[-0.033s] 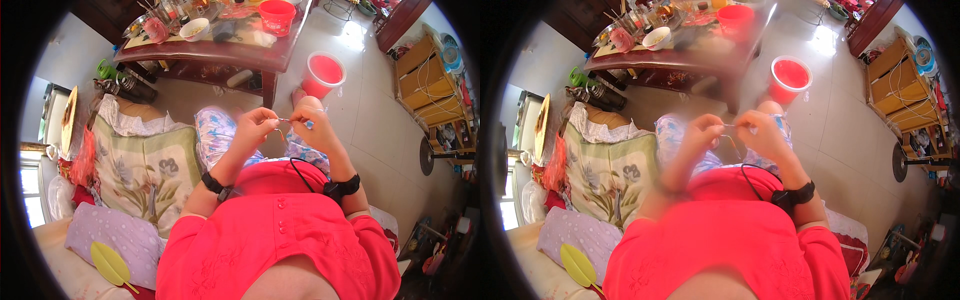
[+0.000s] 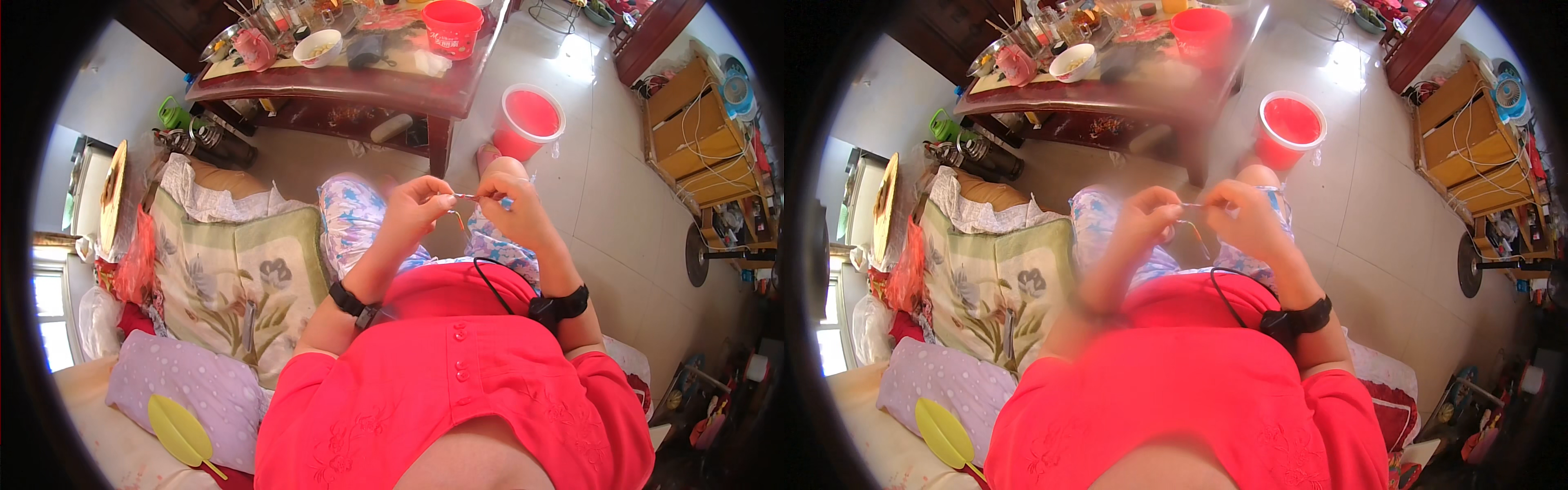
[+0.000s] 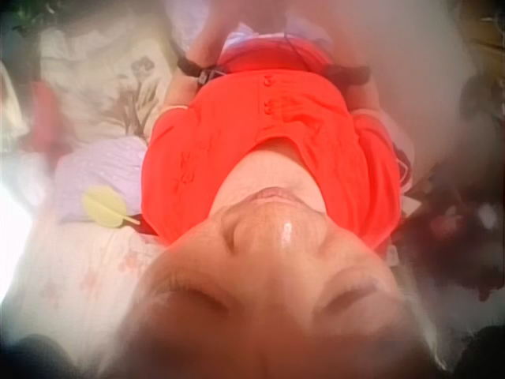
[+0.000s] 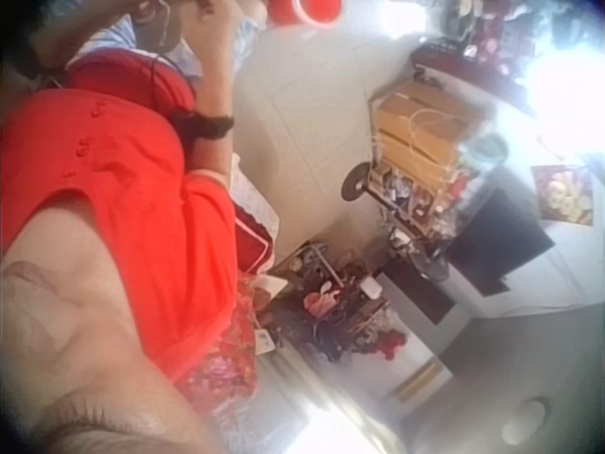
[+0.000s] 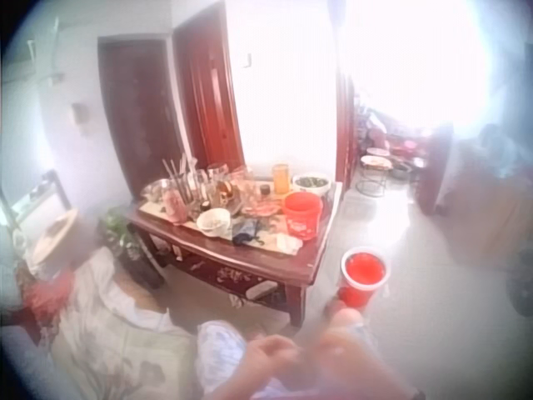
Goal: The person holds a multi-colored braided cord and uses a needle to pull a loose thread through the weave, then uses a metal clipper to trim excess thread ends.
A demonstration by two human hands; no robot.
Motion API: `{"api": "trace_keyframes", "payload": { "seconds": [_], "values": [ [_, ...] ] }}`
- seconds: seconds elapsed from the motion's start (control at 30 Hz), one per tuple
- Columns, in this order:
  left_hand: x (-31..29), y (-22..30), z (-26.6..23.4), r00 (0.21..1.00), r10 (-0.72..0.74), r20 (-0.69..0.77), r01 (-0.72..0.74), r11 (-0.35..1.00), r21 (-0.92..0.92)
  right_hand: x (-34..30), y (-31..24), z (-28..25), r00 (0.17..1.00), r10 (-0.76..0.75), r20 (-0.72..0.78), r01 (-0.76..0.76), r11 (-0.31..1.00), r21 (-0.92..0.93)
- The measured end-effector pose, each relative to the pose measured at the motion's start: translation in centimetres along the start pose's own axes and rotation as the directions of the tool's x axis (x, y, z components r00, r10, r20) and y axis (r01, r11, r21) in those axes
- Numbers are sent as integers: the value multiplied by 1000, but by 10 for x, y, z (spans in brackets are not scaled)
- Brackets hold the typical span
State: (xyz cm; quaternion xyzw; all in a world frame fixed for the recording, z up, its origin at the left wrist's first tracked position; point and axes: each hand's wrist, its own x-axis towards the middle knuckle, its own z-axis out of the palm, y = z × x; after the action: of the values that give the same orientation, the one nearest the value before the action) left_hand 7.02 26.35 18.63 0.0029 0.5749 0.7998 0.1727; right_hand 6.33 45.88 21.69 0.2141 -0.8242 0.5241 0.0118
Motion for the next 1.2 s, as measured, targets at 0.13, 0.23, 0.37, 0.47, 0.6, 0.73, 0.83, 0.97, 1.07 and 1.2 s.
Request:
{"api": "trace_keyframes", "payload": {
  "seconds": [0.13, 0.23, 0.37, 0.47, 0.6, 0.73, 0.83, 0.97, 1.07, 1.2],
  "values": [
    [-4, 7, -1, 997, 36, -70, -44, 993, -111, -5, 34, -8, 999, 0, -44, -3, 997, -76],
    [-5, 12, -6, 997, 34, -72, -43, 991, -128, -6, 38, -16, 990, 133, -55, -124, 981, 146],
    [-6, 12, -7, 996, 48, -81, -58, 990, -129, -4, 34, -26, 988, 141, -68, -113, 943, 313],
    [-6, 14, -8, 995, 51, -89, -65, 984, -168, -7, 32, -37, 962, 238, -136, -156, 882, 444],
    [-6, 14, -9, 992, 55, -111, -72, 986, -149, -7, 42, -48, 891, 328, -312, -205, 907, 368],
    [-6, 15, 1, 995, 71, -74, -78, 992, -96, -3, 22, -32, 912, 180, -370, -75, 957, 281],
    [-1, 7, -1, 997, 70, -19, -71, 996, -56, 3, 11, -13, 967, -148, -205, 146, 989, -24],
    [2, 6, 2, 1000, 3, -4, -3, 1000, 9, 6, -9, 3, 969, -226, -97, 214, 969, -124],
    [1, 10, 9, 999, 29, -16, -27, 995, 98, 7, -15, 2, 979, -191, -64, 188, 981, -51],
    [1, 11, 11, 999, 37, 14, -38, 992, 121, 7, -14, 0, 981, -185, -52, 179, 978, -109]
  ]
}}
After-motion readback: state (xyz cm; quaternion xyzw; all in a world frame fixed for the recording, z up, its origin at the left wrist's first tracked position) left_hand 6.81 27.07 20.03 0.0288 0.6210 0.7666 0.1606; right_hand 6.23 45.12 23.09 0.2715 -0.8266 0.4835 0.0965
